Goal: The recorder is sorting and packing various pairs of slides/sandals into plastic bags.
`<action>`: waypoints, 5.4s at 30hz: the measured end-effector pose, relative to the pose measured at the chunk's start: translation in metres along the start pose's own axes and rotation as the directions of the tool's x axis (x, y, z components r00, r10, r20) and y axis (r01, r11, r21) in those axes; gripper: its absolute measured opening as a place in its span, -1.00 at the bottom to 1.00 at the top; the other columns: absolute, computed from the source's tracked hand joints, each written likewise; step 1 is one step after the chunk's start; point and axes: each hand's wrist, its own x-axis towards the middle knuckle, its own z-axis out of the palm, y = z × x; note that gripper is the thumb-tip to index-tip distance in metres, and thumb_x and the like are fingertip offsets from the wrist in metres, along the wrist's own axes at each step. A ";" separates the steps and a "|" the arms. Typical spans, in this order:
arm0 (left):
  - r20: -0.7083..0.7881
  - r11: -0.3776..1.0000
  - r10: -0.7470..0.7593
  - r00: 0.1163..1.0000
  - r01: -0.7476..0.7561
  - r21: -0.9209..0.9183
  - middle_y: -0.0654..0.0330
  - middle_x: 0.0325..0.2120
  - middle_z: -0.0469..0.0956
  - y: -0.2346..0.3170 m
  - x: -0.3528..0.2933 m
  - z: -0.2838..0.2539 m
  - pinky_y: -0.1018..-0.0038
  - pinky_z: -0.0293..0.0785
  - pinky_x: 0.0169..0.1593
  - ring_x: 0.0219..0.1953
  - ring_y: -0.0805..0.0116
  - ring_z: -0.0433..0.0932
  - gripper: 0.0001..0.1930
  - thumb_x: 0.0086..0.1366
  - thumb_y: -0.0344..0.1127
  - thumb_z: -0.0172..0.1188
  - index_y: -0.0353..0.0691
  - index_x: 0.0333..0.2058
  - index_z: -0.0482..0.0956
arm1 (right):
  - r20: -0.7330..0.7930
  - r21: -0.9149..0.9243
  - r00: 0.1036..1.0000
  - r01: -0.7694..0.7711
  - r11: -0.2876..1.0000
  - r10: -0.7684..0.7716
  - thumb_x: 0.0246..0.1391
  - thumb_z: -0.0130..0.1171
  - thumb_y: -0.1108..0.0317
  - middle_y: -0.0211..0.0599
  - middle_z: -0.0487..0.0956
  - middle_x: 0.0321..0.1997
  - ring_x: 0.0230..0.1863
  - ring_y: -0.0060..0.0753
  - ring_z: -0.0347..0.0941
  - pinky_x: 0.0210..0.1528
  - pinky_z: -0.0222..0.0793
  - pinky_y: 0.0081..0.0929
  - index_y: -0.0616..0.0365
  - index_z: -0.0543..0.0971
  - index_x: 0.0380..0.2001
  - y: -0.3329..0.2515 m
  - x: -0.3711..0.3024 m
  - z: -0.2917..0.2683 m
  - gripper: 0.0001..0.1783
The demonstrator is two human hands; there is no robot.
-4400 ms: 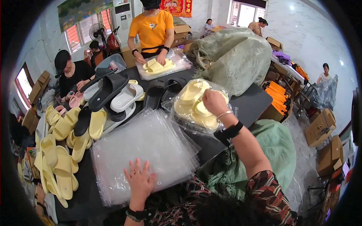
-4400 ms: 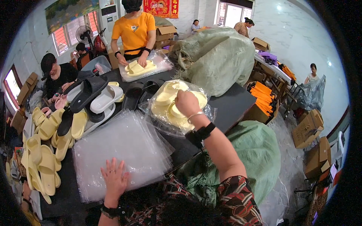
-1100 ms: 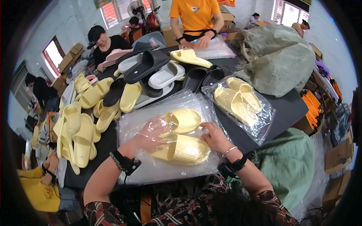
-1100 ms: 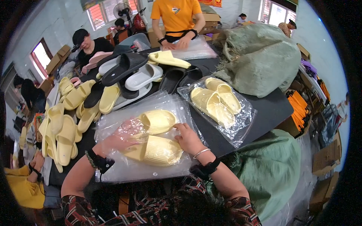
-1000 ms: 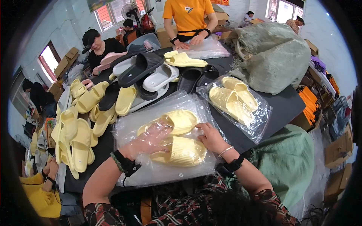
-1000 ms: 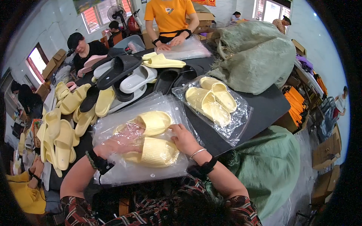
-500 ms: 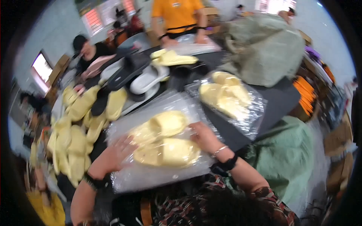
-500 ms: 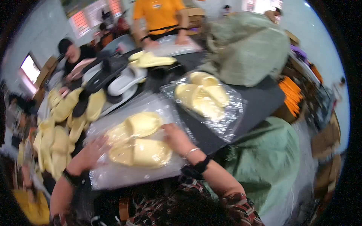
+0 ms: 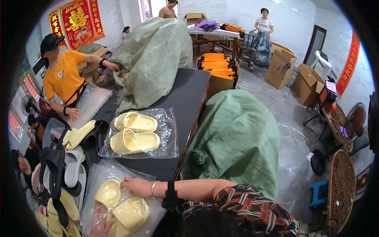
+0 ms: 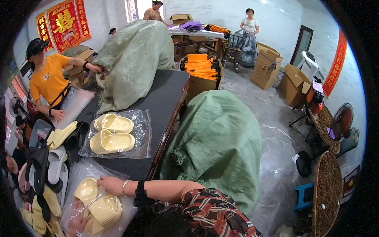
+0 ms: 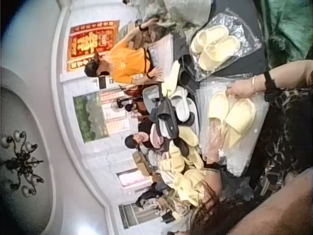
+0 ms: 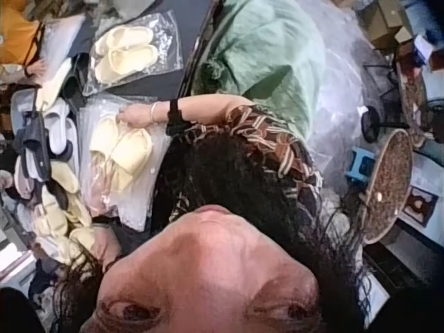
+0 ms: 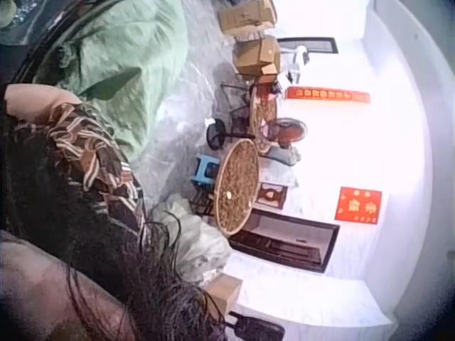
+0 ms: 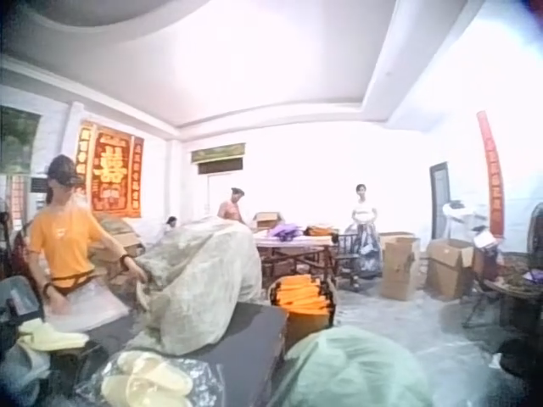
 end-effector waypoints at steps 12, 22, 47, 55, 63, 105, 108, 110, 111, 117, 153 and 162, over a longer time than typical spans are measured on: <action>-0.124 0.904 -0.220 0.967 0.155 -0.399 -0.08 0.04 0.52 -0.010 0.015 0.061 -0.01 0.25 0.28 0.17 -0.12 0.42 -0.53 0.10 -0.21 0.28 -0.25 -0.01 0.56 | -0.029 0.027 0.999 0.015 1.000 -0.015 -0.07 0.22 0.52 0.00 0.47 -0.03 -0.02 0.17 0.48 0.03 0.44 -0.07 0.16 0.41 0.02 0.005 0.005 0.010 -0.49; -0.315 0.914 -0.374 0.872 0.405 0.035 0.01 -0.12 0.60 0.056 -0.138 0.016 0.03 0.26 0.28 0.10 -0.10 0.45 -0.67 0.00 -0.40 0.18 -0.23 -0.18 0.65 | -0.032 0.000 0.999 0.022 1.000 -0.022 -0.03 0.15 0.56 0.09 0.51 -0.01 0.00 0.18 0.48 0.11 0.41 -0.13 0.14 0.48 0.04 -0.006 0.002 -0.013 -0.52; -0.654 0.854 -0.411 0.635 0.519 -0.033 -0.02 -0.47 0.55 0.143 -0.063 -0.072 0.10 0.34 0.03 -0.18 -0.06 0.49 -0.85 0.01 -0.43 0.14 -0.35 -0.44 0.62 | 0.108 -0.594 0.952 0.292 0.749 -0.286 0.09 0.13 -0.29 0.09 0.11 0.45 0.48 0.17 -0.06 0.40 -0.04 0.18 0.30 0.21 0.34 -0.092 -0.047 -0.014 0.00; -0.572 0.867 -0.441 0.692 0.493 -0.073 0.05 -0.43 0.60 0.103 0.060 0.049 0.02 0.34 0.13 -0.18 -0.02 0.53 -0.89 0.00 -0.37 0.18 -0.26 -0.49 0.63 | 0.279 -0.538 0.949 0.282 0.794 -0.147 0.18 -0.07 -0.34 0.18 0.13 0.44 0.52 0.07 -0.11 0.47 -0.43 0.22 0.37 0.16 0.35 -0.061 -0.071 0.026 0.01; -0.664 0.806 -0.513 0.544 0.571 -0.154 -0.02 -0.56 0.57 0.051 0.017 0.087 0.09 0.43 -0.07 -0.35 -0.07 0.53 -0.77 0.03 -0.22 0.31 -0.27 -0.61 0.61 | 0.241 -0.621 0.965 0.237 0.747 -0.106 0.16 -0.03 -0.33 0.33 0.04 0.45 0.52 0.20 -0.12 0.46 -0.33 0.17 0.51 0.09 0.34 -0.064 -0.079 0.023 0.08; -0.638 0.687 -0.669 0.380 0.645 -0.336 -0.12 -0.43 0.60 0.079 0.061 0.111 0.02 0.28 0.12 -0.16 -0.10 0.50 -0.75 0.00 -0.21 0.35 -0.32 -0.53 0.68 | 0.055 -0.552 0.904 0.381 0.742 -0.424 0.24 0.10 0.12 0.04 0.49 0.09 0.06 0.15 0.43 0.00 0.31 0.13 0.19 0.43 0.09 -0.053 -0.101 0.006 -0.53; -0.594 0.659 -0.698 0.399 0.683 -0.316 -0.10 -0.39 0.60 0.067 0.043 0.099 0.02 0.24 0.15 -0.11 -0.10 0.47 -0.72 0.02 -0.19 0.33 -0.35 -0.48 0.69 | 0.123 -0.573 0.961 0.271 0.774 -0.246 0.21 0.09 0.13 -0.17 0.46 0.17 0.19 0.06 0.33 0.13 0.23 0.12 0.04 0.45 0.12 -0.057 -0.102 0.003 -0.55; -0.622 0.562 -0.721 0.305 0.783 -0.266 0.02 -0.37 0.63 0.054 0.031 0.101 0.02 0.19 0.21 -0.08 -0.03 0.45 -0.74 0.05 -0.18 0.29 -0.30 -0.44 0.70 | 0.149 -0.589 0.960 0.280 0.758 -0.239 0.20 0.09 0.14 -0.15 0.45 0.17 0.17 0.06 0.35 0.11 0.26 0.11 0.05 0.46 0.11 -0.061 -0.101 0.002 -0.56; -0.622 0.559 -0.723 0.302 0.785 -0.268 0.02 -0.37 0.63 0.055 0.026 0.099 0.02 0.19 0.21 -0.08 -0.03 0.45 -0.74 0.05 -0.18 0.29 -0.30 -0.44 0.70 | 0.172 -0.607 0.960 0.279 0.744 -0.219 0.19 0.10 0.15 -0.13 0.45 0.17 0.15 0.06 0.37 0.09 0.29 0.10 0.05 0.47 0.09 -0.061 -0.099 0.002 -0.57; -0.695 0.649 -0.627 0.353 0.730 -0.215 0.12 -0.38 0.62 0.123 -0.014 0.082 0.00 0.16 0.25 -0.01 0.01 0.45 -0.82 0.04 -0.22 0.26 -0.20 -0.46 0.67 | 0.380 -0.665 0.831 0.551 0.504 -0.406 0.10 0.16 0.17 -0.10 0.46 0.12 0.09 0.04 0.41 0.01 0.40 0.05 0.06 0.53 -0.06 -0.013 -0.086 -0.005 -0.64; -0.401 -0.078 -0.859 -0.317 0.857 -0.510 0.09 -0.03 0.62 -0.014 -0.323 -0.058 -0.16 0.23 0.22 0.08 0.06 0.54 -0.54 0.30 0.14 0.07 -0.05 -0.05 0.67 | 0.495 -0.698 0.532 0.714 0.050 -0.688 0.26 0.05 0.08 0.22 0.36 0.12 0.06 0.33 0.39 -0.14 0.48 0.16 0.21 0.34 0.15 0.021 -0.069 -0.005 -0.47; -0.556 -0.078 -0.810 -0.186 0.974 -0.212 -0.17 0.19 0.37 0.018 -0.283 -0.041 -0.40 -0.14 0.31 0.38 -0.30 0.05 -0.42 0.25 0.09 0.13 -0.30 0.04 0.56 | 0.501 -0.724 0.625 0.682 0.105 -0.599 0.23 0.01 0.13 0.11 0.37 0.17 0.09 0.30 0.36 0.01 0.34 0.27 0.15 0.34 0.19 0.079 -0.072 0.015 -0.48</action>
